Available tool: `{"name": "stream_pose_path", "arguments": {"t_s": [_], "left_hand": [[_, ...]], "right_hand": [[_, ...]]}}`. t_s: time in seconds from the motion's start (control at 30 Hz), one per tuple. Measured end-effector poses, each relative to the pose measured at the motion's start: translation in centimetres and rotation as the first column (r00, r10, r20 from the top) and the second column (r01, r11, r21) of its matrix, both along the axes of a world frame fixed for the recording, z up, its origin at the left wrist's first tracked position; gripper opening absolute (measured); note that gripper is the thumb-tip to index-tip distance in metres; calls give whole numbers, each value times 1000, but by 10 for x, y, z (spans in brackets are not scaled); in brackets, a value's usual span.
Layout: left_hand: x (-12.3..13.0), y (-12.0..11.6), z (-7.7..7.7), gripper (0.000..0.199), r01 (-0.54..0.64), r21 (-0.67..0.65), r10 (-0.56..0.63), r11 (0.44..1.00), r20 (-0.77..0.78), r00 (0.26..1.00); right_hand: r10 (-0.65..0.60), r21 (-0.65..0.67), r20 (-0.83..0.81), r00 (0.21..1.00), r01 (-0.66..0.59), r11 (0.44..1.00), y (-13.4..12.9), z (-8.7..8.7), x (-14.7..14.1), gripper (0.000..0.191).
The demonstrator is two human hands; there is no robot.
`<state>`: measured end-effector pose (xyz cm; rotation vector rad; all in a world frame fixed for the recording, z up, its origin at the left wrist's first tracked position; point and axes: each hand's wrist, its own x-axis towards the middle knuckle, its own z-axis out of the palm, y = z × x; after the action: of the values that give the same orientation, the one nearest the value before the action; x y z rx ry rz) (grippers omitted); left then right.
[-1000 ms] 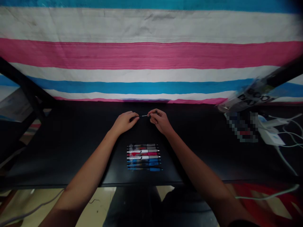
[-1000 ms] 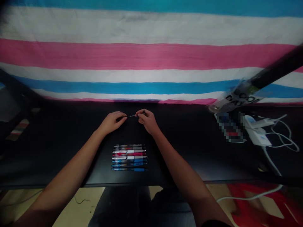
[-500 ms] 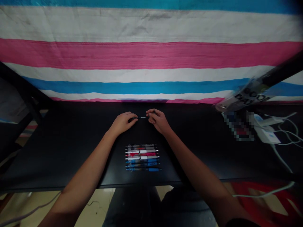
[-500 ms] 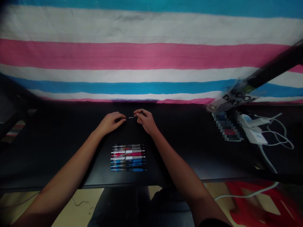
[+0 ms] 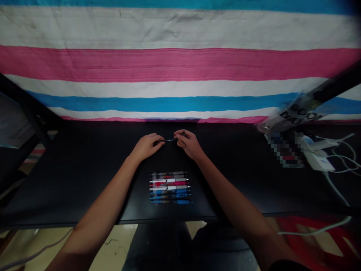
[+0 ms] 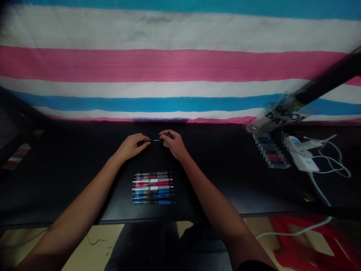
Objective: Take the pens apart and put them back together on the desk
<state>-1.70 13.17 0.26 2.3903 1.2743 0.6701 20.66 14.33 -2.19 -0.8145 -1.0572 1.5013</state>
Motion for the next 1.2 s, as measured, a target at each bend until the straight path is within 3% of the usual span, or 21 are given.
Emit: {"name": "stream_pose_path", "arguments": {"t_s": [1.2], "left_hand": [[0,0,1,23,8,-12,-8,1000,27,1000]], "right_hand": [[22,-3,33,999,-22,1000,0,0,0,27]]}}
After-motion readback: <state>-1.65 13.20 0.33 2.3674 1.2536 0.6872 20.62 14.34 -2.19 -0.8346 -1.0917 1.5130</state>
